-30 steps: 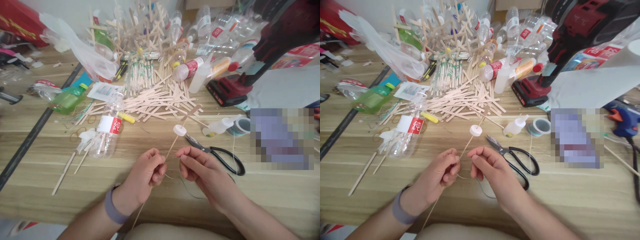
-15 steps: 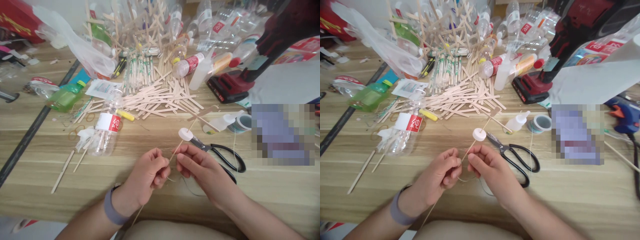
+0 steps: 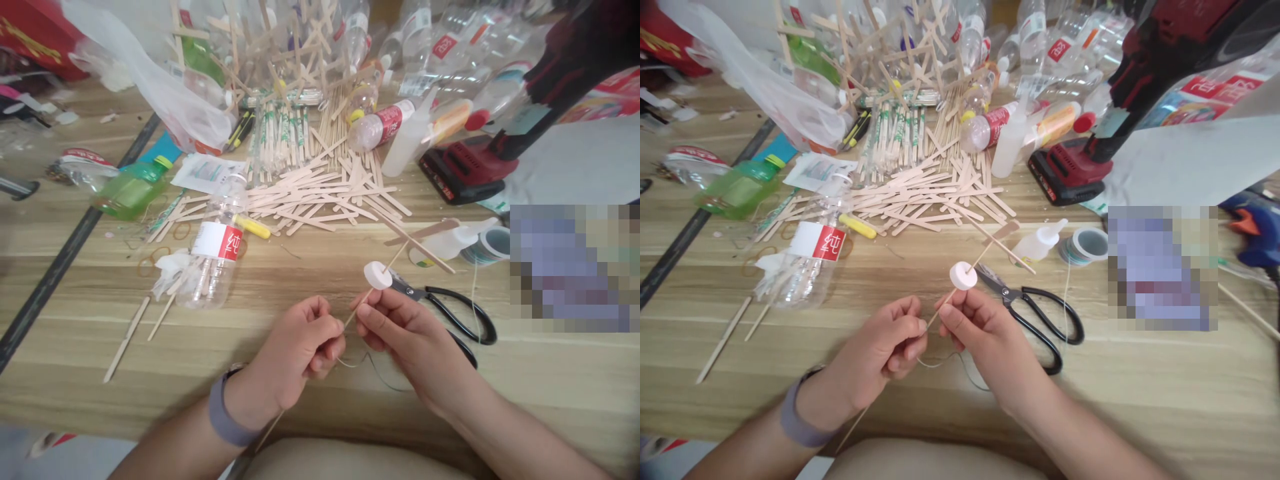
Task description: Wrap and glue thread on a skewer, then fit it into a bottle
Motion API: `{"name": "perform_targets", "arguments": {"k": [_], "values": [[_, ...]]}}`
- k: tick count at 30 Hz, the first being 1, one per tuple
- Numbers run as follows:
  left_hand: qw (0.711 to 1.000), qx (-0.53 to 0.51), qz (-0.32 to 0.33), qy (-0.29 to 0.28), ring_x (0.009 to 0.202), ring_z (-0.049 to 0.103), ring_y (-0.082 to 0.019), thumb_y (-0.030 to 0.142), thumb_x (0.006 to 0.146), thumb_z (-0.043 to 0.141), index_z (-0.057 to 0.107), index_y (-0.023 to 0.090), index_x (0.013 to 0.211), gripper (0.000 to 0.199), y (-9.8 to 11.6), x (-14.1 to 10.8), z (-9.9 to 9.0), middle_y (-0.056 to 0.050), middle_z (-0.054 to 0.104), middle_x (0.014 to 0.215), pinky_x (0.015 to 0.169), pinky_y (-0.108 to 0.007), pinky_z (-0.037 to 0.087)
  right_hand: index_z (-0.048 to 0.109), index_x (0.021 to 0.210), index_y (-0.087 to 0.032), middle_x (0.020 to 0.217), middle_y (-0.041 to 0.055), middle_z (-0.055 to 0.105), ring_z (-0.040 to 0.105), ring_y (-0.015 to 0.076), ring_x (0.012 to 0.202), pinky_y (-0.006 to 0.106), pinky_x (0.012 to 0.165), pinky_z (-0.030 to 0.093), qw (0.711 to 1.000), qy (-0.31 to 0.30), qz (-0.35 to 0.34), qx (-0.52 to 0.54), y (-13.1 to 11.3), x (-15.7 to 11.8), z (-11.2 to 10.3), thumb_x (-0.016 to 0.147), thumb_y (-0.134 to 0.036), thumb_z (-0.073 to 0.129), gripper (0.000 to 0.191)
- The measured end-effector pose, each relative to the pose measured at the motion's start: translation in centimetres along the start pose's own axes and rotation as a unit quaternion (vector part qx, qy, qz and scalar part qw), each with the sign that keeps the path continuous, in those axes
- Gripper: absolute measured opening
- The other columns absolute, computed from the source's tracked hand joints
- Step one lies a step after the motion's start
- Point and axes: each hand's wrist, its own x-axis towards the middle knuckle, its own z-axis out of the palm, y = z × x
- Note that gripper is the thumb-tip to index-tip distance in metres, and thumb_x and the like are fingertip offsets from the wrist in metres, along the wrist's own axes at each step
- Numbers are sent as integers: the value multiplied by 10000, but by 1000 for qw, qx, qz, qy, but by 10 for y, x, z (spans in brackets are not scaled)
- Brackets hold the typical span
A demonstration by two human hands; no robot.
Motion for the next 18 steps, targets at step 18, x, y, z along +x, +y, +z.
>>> {"name": "perform_targets", "arguments": {"k": [18], "values": [[1000,8,-6,-5,350,229,-14,264,613,559,282,229,680,288,-1,2,0,111,431,425,372,-160,91,552,722,-184,610,-32,524,381,84,545,243,518,303,1000,-6,5,18,1,0,1,748,-460,707,317]]}}
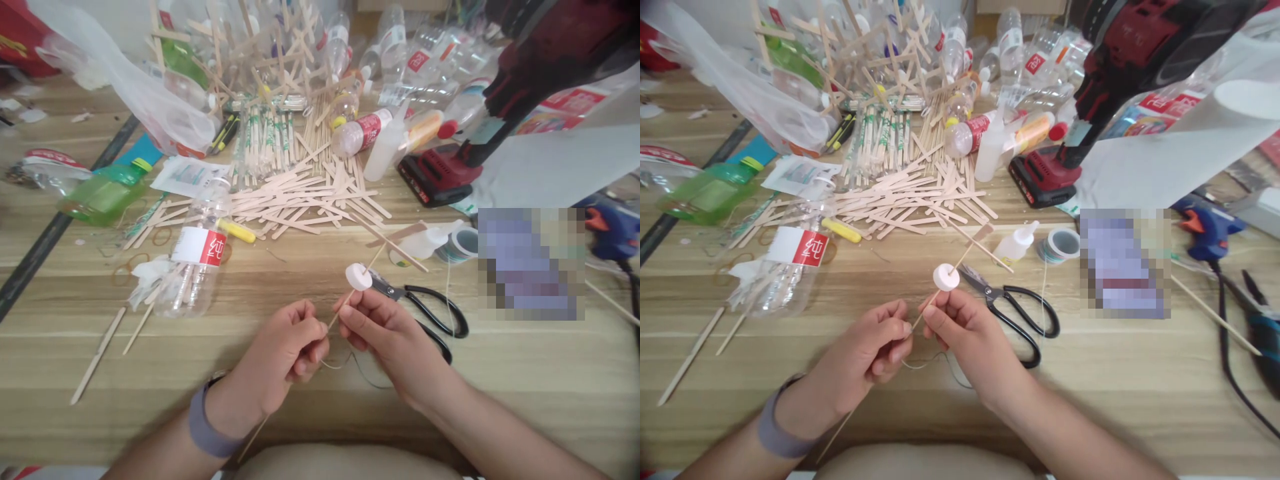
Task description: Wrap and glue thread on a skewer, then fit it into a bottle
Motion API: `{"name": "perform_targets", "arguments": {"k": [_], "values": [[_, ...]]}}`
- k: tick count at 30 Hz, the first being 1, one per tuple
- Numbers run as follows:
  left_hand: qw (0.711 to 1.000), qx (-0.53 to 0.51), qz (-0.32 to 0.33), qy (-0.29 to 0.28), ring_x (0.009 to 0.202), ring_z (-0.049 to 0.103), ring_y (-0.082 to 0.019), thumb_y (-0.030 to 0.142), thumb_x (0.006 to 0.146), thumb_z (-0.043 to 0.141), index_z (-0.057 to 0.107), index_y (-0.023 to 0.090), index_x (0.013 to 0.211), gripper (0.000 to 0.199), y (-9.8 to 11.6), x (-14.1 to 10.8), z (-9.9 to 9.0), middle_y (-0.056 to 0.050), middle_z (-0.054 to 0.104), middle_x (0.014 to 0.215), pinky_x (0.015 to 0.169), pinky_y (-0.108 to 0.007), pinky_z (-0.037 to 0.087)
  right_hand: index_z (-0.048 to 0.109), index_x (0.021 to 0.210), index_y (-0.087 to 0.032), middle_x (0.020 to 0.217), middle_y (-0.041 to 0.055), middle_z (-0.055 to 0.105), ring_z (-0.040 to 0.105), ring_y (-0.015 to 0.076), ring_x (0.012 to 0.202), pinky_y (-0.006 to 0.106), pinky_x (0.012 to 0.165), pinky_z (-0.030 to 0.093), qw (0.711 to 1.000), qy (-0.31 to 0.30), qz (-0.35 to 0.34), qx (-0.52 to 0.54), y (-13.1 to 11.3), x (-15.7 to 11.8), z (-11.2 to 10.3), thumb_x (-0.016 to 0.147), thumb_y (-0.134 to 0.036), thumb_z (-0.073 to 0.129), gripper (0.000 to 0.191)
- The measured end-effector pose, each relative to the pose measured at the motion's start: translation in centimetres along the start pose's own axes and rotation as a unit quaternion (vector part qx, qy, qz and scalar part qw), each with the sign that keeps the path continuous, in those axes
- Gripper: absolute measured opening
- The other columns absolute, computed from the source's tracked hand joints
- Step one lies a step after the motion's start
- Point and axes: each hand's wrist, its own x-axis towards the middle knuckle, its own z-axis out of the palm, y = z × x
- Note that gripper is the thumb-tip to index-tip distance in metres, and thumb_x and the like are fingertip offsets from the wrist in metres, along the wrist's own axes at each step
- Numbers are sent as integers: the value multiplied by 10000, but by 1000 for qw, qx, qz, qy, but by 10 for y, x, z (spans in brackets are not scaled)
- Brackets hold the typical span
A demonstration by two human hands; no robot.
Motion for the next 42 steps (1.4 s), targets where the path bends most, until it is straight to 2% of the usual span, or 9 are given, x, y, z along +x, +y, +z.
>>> {"name": "perform_targets", "arguments": {"k": [10,19,42], "values": [[1000,7,7,-15,351,248,-10,255,654,541,306,221,677,238,-1,0,-2,105,445,438,367,-154,108,552,721,-182,645,-25,536,417,90,578,237,524,303,1000,3,0,16,0,-1,-1,745,-441,719,309],[1000,3,7,-14,343,267,-10,223,647,523,311,218,671,213,-2,0,-2,99,451,438,364,-151,113,576,722,-193,686,-6,546,429,106,594,241,524,324,1000,7,-6,-13,1,-1,-1,757,-439,696,276],[1000,8,-1,-13,345,271,0,244,626,530,312,215,676,226,-1,1,-2,108,461,438,363,-158,104,578,715,-182,688,-11,553,441,93,605,227,551,343,1000,0,-7,8,3,0,-3,765,-405,709,263]]}}
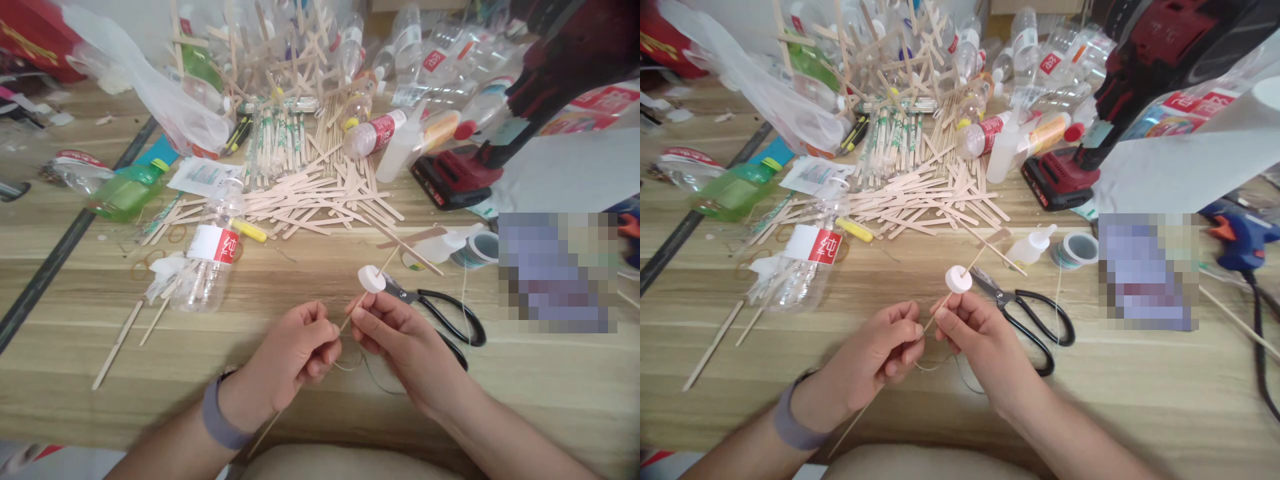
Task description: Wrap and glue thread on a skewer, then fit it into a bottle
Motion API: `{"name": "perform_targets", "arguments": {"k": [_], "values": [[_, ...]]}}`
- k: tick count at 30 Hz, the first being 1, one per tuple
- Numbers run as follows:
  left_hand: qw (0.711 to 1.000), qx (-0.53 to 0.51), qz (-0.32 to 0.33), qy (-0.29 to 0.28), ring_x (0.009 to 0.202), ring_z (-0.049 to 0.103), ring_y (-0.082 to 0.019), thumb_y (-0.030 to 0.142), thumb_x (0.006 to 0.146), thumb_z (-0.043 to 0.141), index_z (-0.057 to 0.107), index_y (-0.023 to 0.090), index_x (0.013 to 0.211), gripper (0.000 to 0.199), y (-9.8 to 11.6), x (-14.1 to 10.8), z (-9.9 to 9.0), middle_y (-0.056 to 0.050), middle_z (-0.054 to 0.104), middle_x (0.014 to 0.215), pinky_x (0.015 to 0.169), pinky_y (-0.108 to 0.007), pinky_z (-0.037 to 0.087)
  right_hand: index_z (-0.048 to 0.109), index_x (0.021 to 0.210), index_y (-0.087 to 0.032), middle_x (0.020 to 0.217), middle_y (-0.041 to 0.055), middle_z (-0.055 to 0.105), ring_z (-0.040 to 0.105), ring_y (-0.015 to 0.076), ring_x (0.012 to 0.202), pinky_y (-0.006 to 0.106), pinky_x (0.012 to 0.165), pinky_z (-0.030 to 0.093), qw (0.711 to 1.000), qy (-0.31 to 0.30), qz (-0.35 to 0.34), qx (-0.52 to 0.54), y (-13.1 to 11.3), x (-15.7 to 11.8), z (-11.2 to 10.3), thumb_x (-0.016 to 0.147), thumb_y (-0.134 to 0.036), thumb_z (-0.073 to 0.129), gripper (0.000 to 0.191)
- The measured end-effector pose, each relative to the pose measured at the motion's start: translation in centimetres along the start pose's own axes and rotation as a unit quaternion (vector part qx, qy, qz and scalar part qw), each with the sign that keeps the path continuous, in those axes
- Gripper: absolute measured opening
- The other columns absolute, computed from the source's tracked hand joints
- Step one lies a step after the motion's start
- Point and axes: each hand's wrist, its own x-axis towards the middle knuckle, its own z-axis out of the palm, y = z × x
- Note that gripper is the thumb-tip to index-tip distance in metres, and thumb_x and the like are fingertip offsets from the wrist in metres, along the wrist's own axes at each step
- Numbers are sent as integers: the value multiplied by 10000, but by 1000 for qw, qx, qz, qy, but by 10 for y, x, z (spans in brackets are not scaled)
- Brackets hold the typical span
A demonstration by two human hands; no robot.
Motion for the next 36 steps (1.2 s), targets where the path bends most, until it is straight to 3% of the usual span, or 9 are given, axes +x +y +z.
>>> {"name": "perform_targets", "arguments": {"k": [21,29,36], "values": [[1000,7,5,7,343,268,-9,281,624,543,297,223,684,260,-2,1,1,112,450,432,357,-152,111,564,711,-172,667,-24,547,429,78,576,233,517,291,1000,-7,-2,16,-1,1,1,732,-438,733,316],[1000,-2,15,-8,349,255,-24,299,632,557,459,207,760,186,-3,2,0,99,458,439,350,-160,113,575,716,-167,622,-32,539,415,76,572,232,525,284,1000,-14,-2,13,-1,1,1,752,-438,718,308],[999,1,21,-31,351,250,-25,288,660,551,500,191,693,115,-5,4,-4,85,453,444,352,-172,111,571,714,-169,613,-37,538,417,73,569,231,525,286,999,-26,-13,17,-1,1,0,779,-410,701,281]]}}
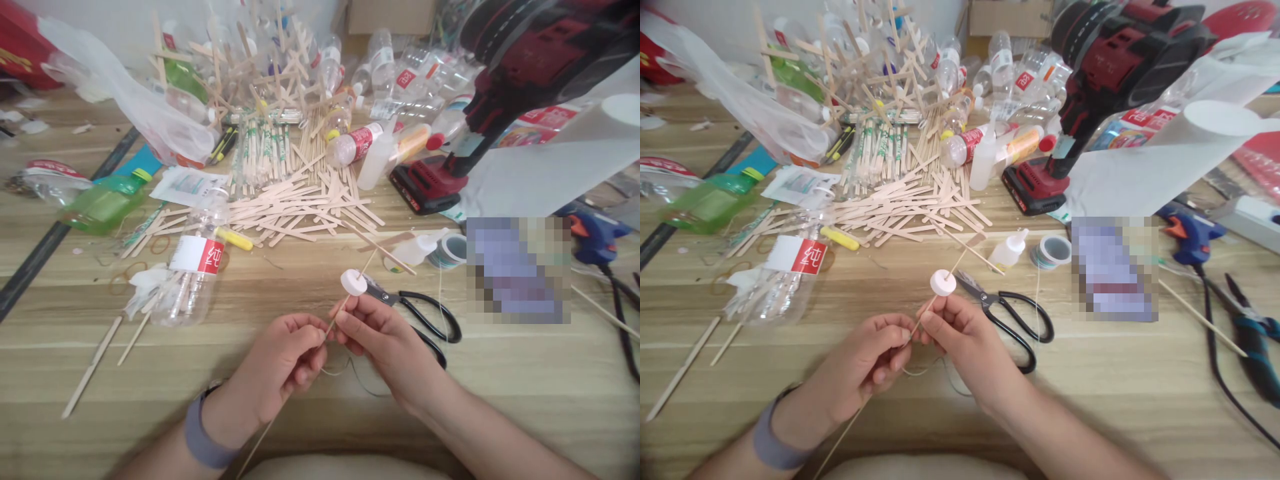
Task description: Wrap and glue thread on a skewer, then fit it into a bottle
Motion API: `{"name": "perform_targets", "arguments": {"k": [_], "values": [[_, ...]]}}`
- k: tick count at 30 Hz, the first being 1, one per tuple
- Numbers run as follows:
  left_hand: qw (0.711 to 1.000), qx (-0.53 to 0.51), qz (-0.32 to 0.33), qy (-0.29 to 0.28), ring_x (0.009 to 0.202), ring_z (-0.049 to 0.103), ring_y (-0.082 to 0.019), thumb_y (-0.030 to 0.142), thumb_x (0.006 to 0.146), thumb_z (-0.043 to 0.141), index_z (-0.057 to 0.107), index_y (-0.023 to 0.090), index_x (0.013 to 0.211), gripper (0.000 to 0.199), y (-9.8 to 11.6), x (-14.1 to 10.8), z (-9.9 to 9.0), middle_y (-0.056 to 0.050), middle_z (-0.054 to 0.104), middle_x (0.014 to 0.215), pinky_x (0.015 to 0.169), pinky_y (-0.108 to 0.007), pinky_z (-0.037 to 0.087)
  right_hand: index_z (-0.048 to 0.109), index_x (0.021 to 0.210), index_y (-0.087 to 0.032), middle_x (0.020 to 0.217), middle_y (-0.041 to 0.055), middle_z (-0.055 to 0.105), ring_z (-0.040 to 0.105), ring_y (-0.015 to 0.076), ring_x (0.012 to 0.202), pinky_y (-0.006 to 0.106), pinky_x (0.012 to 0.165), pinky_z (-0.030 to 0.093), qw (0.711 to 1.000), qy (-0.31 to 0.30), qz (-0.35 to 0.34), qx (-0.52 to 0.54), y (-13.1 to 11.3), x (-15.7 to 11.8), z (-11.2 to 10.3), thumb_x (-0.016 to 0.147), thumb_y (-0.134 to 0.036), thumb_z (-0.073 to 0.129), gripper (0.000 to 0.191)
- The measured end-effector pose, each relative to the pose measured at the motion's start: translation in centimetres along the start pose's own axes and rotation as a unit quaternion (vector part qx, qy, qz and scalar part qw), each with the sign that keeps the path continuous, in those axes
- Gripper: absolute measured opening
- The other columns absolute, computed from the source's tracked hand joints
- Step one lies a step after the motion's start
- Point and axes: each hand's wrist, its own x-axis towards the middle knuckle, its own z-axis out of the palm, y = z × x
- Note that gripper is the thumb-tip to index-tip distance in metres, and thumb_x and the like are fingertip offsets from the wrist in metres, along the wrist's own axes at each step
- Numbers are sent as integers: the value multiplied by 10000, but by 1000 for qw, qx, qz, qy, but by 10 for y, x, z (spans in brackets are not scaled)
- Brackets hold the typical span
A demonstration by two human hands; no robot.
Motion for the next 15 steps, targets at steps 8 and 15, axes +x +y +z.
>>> {"name": "perform_targets", "arguments": {"k": [8,15], "values": [[1000,6,-8,21,347,270,-17,290,632,556,505,182,706,141,1,-1,2,88,464,436,353,-158,138,554,696,-176,629,-29,534,423,85,584,235,532,298,1000,5,0,-15,0,0,0,778,-422,692,294],[999,2,-10,48,347,287,-24,278,618,543,455,211,855,261,5,-3,4,102,490,442,365,-147,154,547,712,-188,659,-20,532,397,96,582,247,537,299,999,11,11,-31,1,0,-1,784,-430,681,285]]}}
